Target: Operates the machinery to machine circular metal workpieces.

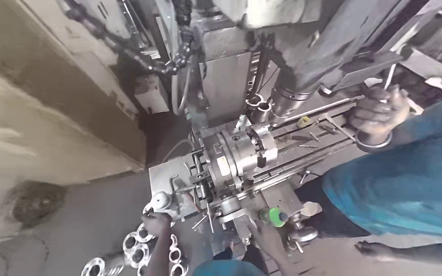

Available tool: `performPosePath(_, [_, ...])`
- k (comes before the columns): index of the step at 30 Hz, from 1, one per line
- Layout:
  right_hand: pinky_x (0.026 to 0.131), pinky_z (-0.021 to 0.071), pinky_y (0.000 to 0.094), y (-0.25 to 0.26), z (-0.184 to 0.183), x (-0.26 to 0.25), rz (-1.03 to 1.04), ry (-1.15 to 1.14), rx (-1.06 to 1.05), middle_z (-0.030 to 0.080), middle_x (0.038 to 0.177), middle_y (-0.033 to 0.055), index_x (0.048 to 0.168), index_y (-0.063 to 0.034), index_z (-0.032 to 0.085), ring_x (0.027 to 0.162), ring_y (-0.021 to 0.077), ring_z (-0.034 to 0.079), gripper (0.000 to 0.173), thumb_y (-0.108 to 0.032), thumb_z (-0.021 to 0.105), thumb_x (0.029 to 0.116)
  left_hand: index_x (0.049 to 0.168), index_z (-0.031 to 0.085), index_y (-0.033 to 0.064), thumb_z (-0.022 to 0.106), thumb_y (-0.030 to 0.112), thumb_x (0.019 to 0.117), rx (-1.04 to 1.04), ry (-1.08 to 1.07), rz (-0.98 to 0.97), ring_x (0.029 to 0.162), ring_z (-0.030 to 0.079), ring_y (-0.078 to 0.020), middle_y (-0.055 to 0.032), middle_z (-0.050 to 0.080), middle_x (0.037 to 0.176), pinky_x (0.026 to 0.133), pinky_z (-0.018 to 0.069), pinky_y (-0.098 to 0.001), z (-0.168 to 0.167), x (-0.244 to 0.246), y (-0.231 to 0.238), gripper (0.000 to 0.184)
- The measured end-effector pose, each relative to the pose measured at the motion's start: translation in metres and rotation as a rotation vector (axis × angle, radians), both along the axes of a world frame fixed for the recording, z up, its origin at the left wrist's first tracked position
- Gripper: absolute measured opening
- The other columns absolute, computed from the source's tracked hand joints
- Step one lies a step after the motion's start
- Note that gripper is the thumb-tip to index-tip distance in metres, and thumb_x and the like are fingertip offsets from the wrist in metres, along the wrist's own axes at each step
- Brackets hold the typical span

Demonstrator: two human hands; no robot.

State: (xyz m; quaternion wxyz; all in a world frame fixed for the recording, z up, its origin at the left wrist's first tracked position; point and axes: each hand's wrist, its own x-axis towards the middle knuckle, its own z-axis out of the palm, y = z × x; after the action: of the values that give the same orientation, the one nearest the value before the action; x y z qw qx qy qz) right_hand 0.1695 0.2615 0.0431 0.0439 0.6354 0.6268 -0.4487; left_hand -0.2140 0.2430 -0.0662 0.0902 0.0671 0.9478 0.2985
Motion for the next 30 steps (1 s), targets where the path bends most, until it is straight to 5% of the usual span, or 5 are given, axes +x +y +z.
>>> performPosePath(12, [0.09, 0.0529, 0.0607, -0.013, -0.028, -0.044, 0.046, -0.011, -0.142, 0.071, 0.112, 0.0192, 0.12, -0.0065, 0.068, 0.106, 0.0372, 0.068, 0.053, -0.053, 0.048, 0.1031, 0.142, 0.054, 0.0006, 0.036, 0.026, 0.1096, 0.025, 0.022, -0.067, 0.125, 0.06, -0.0447, -0.0282, 0.062, 0.133, 0.104, 0.0462, -0.0635, -0.002, 0.0, -0.005, 0.046])
performPosePath(17, [0.085, 0.0519, 0.0598, -0.004, 0.06, -0.021, 0.092, -0.023, -0.095, 0.07, 0.105, 0.0201, 0.107, -0.0043, 0.072, 0.1, 0.0377, 0.068, 0.057, -0.055, 0.048, 0.1038, 0.141, 0.054, -0.0016, 0.036, 0.026, 0.1097, 0.032, 0.02, -0.067, 0.125, 0.06, -0.0455, -0.0294, 0.062, 0.132, 0.105, 0.045, -0.0641, 0.002, 0.001, -0.005, 0.046])
performPosePath(21, [0.089, 0.0534, 0.0607, -0.001, -0.026, -0.025, 0.07, -0.028, -0.123, 0.071, 0.113, 0.0177, 0.116, -0.0082, 0.071, 0.105, 0.0361, 0.068, 0.055, -0.056, 0.047, 0.103, 0.142, 0.054, -0.0008, 0.037, 0.025, 0.1093, 0.082, 0.019, -0.066, 0.126, 0.059, -0.0445, -0.0287, 0.062, 0.133, 0.106, 0.045, -0.0633, 0.002, 0.001, -0.004, 0.045])
performPosePath(26, [0.087, 0.0523, 0.0594, -0.008, 0.03, -0.031, 0.14, 0.089, -0.138, 0.069, 0.104, 0.0184, 0.107, -0.0052, 0.07, 0.1, 0.0358, 0.068, 0.058, -0.059, 0.047, 0.102, 0.141, 0.054, -0.0017, 0.034, 0.027, 0.1102, 0.069, 0.004, -0.055, 0.125, 0.059, -0.0447, -0.0291, 0.063, 0.132, 0.106, 0.0448, -0.0633, 0.001, 0.0, -0.006, 0.046])
performPosePath(30, [0.086, 0.0529, 0.0623, 0.005, -0.032, -0.009, 0.052, -0.03, -0.076, 0.07, 0.109, 0.0193, 0.111, -0.0065, 0.071, 0.102, 0.0374, 0.068, 0.055, -0.056, 0.05, 0.1003, 0.142, 0.054, -0.0001, 0.034, 0.028, 0.1098, 0.045, 0.011, -0.053, 0.125, 0.06, -0.045, -0.0285, 0.062, 0.132, 0.105, 0.045, -0.0642, 0.002, 0.002, -0.002, 0.047])
